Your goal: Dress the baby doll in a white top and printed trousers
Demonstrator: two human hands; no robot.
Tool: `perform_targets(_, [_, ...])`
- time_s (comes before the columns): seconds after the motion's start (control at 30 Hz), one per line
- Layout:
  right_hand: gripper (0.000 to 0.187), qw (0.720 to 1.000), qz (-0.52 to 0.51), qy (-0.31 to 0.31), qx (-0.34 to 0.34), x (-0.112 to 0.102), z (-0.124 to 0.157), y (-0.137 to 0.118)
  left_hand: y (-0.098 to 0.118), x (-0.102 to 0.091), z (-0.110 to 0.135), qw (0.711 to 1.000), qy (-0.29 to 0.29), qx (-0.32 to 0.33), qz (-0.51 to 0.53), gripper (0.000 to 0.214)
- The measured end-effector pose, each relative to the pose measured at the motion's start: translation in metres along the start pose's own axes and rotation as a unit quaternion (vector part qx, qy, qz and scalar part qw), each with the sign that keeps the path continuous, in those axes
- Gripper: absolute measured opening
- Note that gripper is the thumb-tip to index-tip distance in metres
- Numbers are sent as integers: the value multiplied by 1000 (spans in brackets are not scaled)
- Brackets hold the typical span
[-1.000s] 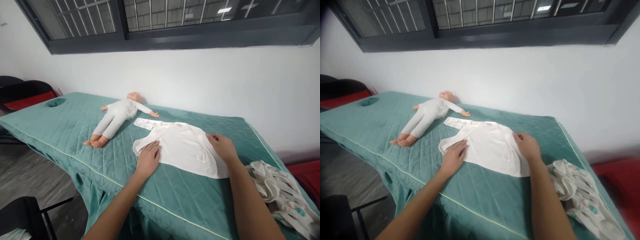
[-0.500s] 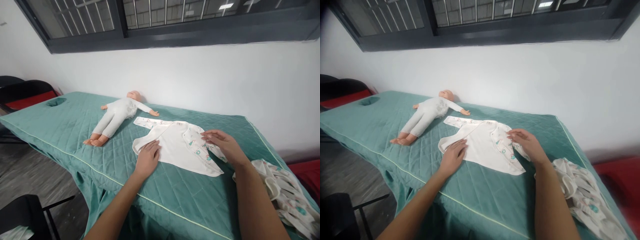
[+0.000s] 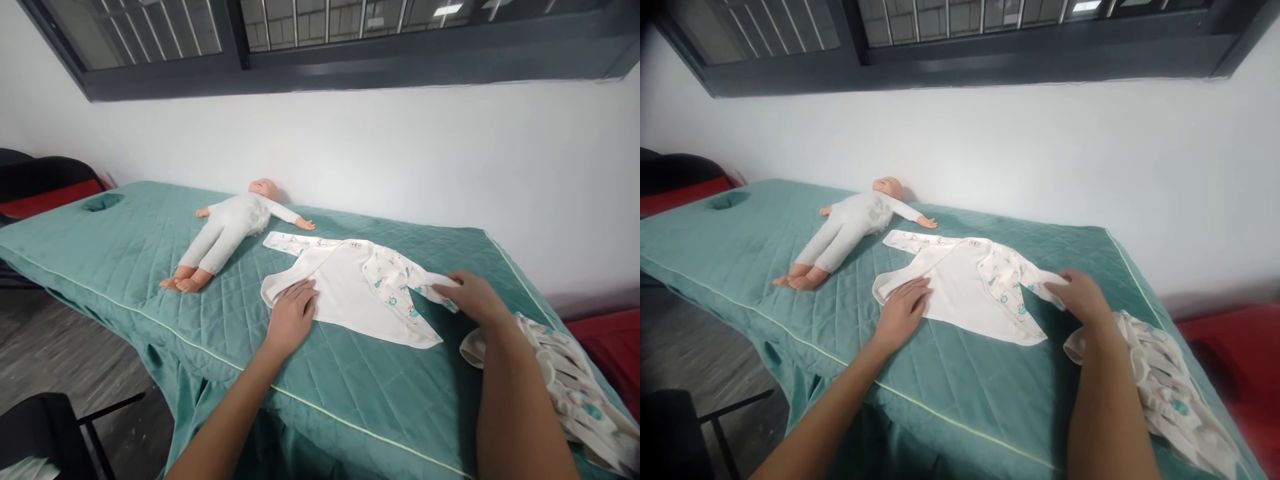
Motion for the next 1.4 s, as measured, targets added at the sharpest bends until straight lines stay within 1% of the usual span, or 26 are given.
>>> perform_targets(0.07, [24, 992, -25, 115, 52, -19, 3, 11, 0, 0, 0, 1000, 2, 2, 0, 23])
perform_targets(0.13, [25, 971, -40, 217, 91, -33, 9, 20, -1, 0, 0, 1000, 2, 2, 1, 23])
perform_targets(0.17, [26, 962, -40, 254, 96, -37, 12, 23, -1, 0, 0, 1000, 1, 1, 2, 23])
perform_targets(0.2, [29, 955, -36, 278, 98, -39, 14, 24, -1, 0, 0, 1000, 0, 1, 2, 23])
perform_targets(0.23, [31, 953, -31, 286, 99, -38, 14, 26, -1, 0, 1, 1000, 0, 0, 3, 23])
perform_targets(0.27, [33, 955, -27, 276, 101, -34, 12, 27, -1, 0, 1, 1000, 0, 0, 3, 23])
perform_targets(0.4, [46, 974, -22, 182, 133, -8, -2, 35, -1, 0, 1, 1000, 3, 1, 4, 23])
perform_targets(0.5, [51, 974, 2, 157, 165, 1, -8, 43, -1, 0, 1, 1000, 2, 2, 7, 23])
perform_targets(0.6, [44, 975, 7, 138, 175, 4, -12, 49, 0, -1, 1, 1000, 3, 1, 8, 23])
perform_targets(0.73, [28, 973, -46, 161, 157, -1, -12, 49, 0, 0, 1, 1000, 0, -1, 8, 23])
perform_targets(0.83, [29, 964, -75, 196, 162, -8, -7, 48, -1, -1, 1, 1000, 1, -1, 8, 23])
perform_targets(0.93, [27, 960, -79, 226, 148, -15, -1, 43, 0, -1, 1, 1000, 2, 3, 10, 23])
perform_targets(1.03, [21, 961, -76, 225, 141, -17, 1, 38, 0, -1, 1, 1000, 3, 3, 11, 23])
perform_targets(1.13, [22, 960, -93, 218, 148, -14, 2, 36, 1, -2, 2, 1000, 1, 3, 9, 23])
perform_targets(1.17, [24, 957, -115, 217, 153, -12, 1, 37, 1, -2, 2, 1000, 0, 3, 8, 23])
perform_targets(1.3, [30, 926, -246, 211, 192, 0, -2, 46, 0, -1, 2, 1000, 0, 4, 6, 23])
perform_targets(1.33, [30, 921, -262, 210, 199, 2, -3, 48, 0, -1, 2, 1000, 1, 4, 6, 24])
perform_targets(1.4, [30, 920, -263, 212, 200, 3, -4, 49, 0, -1, 2, 1000, 2, 5, 6, 23])
Point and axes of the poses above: each hand's wrist, its own z-axis away from the middle knuckle, its own x-axis out of the palm, y = z × x, the point moved 8 cm from there along -z, towards the middle knuckle, and after that the axes turned 15 degrees about z, right-handed, at the moved point
